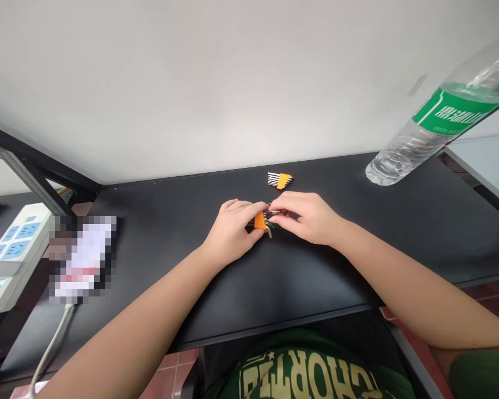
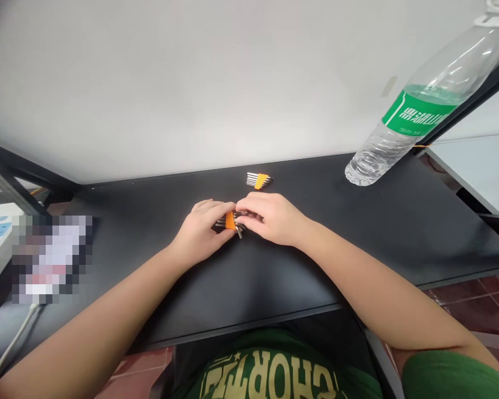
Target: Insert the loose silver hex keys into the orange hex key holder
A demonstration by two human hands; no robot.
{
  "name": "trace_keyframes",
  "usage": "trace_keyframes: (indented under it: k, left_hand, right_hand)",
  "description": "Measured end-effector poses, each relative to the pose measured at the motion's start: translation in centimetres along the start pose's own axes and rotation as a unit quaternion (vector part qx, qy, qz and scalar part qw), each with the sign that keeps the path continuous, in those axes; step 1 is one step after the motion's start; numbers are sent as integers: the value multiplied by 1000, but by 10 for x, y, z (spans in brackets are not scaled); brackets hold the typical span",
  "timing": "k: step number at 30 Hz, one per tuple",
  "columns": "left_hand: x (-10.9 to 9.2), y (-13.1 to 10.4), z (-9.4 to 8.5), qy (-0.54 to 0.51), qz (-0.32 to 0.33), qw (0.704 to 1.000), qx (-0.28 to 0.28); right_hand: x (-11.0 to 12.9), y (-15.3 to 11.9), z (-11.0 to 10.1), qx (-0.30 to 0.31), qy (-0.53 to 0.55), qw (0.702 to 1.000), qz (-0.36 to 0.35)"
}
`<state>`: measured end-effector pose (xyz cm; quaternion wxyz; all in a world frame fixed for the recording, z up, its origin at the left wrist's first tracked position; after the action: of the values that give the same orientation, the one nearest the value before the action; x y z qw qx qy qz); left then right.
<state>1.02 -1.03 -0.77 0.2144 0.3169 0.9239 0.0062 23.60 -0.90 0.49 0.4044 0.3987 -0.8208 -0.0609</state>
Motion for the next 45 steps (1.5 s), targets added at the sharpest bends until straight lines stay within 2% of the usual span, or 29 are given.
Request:
trace_keyframes:
  k: [3,7,12,15,21,25,30,33,38,42,43,45]
  left_hand:
    - [0,1,1,-8,9,1000,2]
    - [-2,2,1,-13,11,1000,-3]
    - [-5,1,0,-36,16,999,-35]
    - [-7,1,-2,-63,21,997,-47]
    - [-7,1,-4,-61,8,997,-46]
    - [-7,1,-3,-51,17,998,-43]
    - [-9,2,-5,-66,24,996,-48]
    - [-10,2,-7,-70,38,995,-52]
    - [-12,1,-6,-61,69,994,-57]
    - [-11,1,-5,-57,54,996,-51]
    - [-10,1,-5,-55,48,996,-47]
    - [-8,1,-4,-48,37,997,-41]
  right_hand:
    - [-7,-1,1,-8,151,985,86]
    - [-20,2,9,7,353,919,178]
    - [-25,6,15,26,524,829,195]
    - [-25,6,13,39,560,805,193]
    - [-35,7,18,14,539,812,223]
    - [-34,8,22,51,539,808,234]
    - [-27,9,22,65,517,819,240]
    - [-25,9,23,88,523,813,240]
    - [-22,10,28,87,526,807,255]
    - [-20,12,24,70,471,833,281]
    - [-20,11,21,71,439,849,286]
    - [-24,9,12,57,317,904,282]
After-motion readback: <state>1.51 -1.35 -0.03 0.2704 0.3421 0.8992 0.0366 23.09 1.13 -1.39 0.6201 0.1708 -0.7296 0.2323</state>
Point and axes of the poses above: each hand's wrist, its own y-axis towards the middle knuckle, its own z-axis out of the palm, x = y × z, the point moved 1 cm from there along y, towards the middle knuckle, and after that the axes turned 6 degrees about x, right-handed, at the moved point
